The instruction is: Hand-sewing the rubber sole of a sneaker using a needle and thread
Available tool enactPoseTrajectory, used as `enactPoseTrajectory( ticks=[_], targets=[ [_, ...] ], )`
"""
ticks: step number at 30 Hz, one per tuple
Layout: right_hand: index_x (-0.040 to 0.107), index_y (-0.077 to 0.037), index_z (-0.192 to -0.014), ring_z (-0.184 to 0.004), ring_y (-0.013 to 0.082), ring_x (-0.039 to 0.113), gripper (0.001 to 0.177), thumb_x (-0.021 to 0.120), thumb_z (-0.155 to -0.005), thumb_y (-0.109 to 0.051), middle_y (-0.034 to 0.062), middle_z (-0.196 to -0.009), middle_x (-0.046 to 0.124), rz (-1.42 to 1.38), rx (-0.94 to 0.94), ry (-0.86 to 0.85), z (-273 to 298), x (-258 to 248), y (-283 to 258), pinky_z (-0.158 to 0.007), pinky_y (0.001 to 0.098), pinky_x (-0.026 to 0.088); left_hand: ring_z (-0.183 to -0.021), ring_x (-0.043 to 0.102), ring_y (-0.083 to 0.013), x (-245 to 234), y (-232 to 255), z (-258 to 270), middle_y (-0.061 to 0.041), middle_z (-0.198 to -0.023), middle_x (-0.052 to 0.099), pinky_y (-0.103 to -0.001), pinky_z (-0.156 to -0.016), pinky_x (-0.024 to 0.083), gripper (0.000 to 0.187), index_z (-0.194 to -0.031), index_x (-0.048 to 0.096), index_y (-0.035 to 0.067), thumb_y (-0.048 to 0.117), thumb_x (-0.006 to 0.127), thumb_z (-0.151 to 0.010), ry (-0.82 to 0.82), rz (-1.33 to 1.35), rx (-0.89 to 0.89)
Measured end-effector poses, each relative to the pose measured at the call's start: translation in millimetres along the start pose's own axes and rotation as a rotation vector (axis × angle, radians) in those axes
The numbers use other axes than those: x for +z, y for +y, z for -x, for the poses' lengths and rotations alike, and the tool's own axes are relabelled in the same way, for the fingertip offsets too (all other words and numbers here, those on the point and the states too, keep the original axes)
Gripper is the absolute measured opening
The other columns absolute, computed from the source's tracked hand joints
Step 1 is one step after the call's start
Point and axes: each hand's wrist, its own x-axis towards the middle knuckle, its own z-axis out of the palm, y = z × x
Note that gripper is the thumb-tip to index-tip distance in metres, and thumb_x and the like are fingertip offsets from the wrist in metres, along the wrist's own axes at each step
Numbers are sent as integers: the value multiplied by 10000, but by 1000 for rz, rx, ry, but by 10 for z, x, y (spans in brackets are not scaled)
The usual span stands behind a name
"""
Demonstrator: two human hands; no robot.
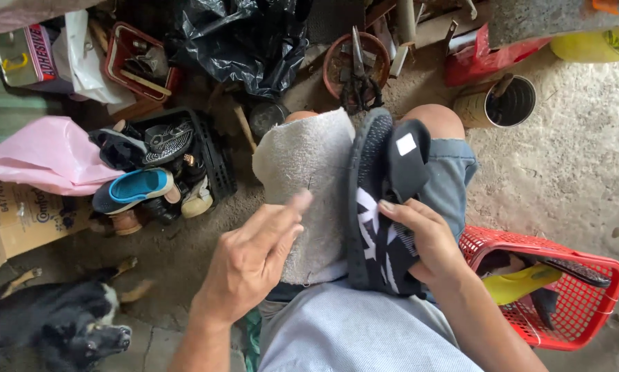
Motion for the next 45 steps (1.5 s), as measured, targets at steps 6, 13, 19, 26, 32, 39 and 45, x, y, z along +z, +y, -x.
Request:
enactPoseTrajectory(
  ticks=[6, 13, 19, 26, 32, 39, 45],
  targets=[
    [699, 43, -813, -597, 305, 715, 195, 723, -879, -140, 199, -724, 732, -45, 10, -134, -127, -63, 117, -541, 410, 609, -515, 557, -174, -67, -39, -163, -3, -851, 526, -339, -435, 493, 448, -1421, 614, 123, 27, 666, -987, -165, -291, 8],
    [707, 48, -741, -585, 310, 732, 260, 726, -879, -171, 204, -704, 738, -84, -54, -235, -250, -256, 146, -507, 385, 615, -449, 532, -191, -50, -139, -314, -18, -821, 500, -365, -356, 461, 542, -1454, 602, 184, 52, 666, -932, -257, -451, 35],
    [718, 60, -710, -527, 296, 726, 317, 744, -880, -206, 213, -670, 739, -46, -104, -304, -269, -257, 97, -420, 342, 586, -409, 533, -178, -130, -79, -443, -33, -812, 507, -338, -334, 481, 508, -1431, 628, 172, 78, 665, -933, -313, -476, 41],
    [757, 63, -763, -582, 311, 753, 280, 751, -881, -191, 226, -732, 767, -34, -102, -334, -238, -227, 55, -459, 334, 604, -434, 577, -203, -154, -58, -527, -29, -793, 505, -365, -325, 466, 501, -1386, 667, 193, 95, 650, -896, -353, -527, 60],
    [757, 56, -698, -511, 270, 728, 346, 732, -895, -228, 196, -623, 749, 151, -199, -325, -191, -183, 33, -432, 299, 563, -371, 580, -205, -192, -24, -777, -58, -786, 537, -385, -334, 516, 497, -1488, 575, 189, 154, 552, -993, -628, -484, -82],
    [492, -157, -495, -472, 39, 453, 487, 740, -911, -108, -94, -522, 473, 202, -266, -294, -291, -297, 81, -419, 221, 342, -389, 646, -332, -124, -80, -1049, -54, -705, 636, -476, -332, 511, 470, -1408, 655, 283, 213, 559, -953, -698, -629, 51],
    [744, -24, -715, -689, 135, 709, 286, 708, -949, -186, 53, -742, 759, 247, -279, -452, -335, -319, 36, -637, 256, 578, -408, 660, -357, -95, -98, -1208, -67, -740, 661, -503, -355, 525, 481, -1440, 625, 290, 212, 510, -979, -793, -612, 69]
  ],
)
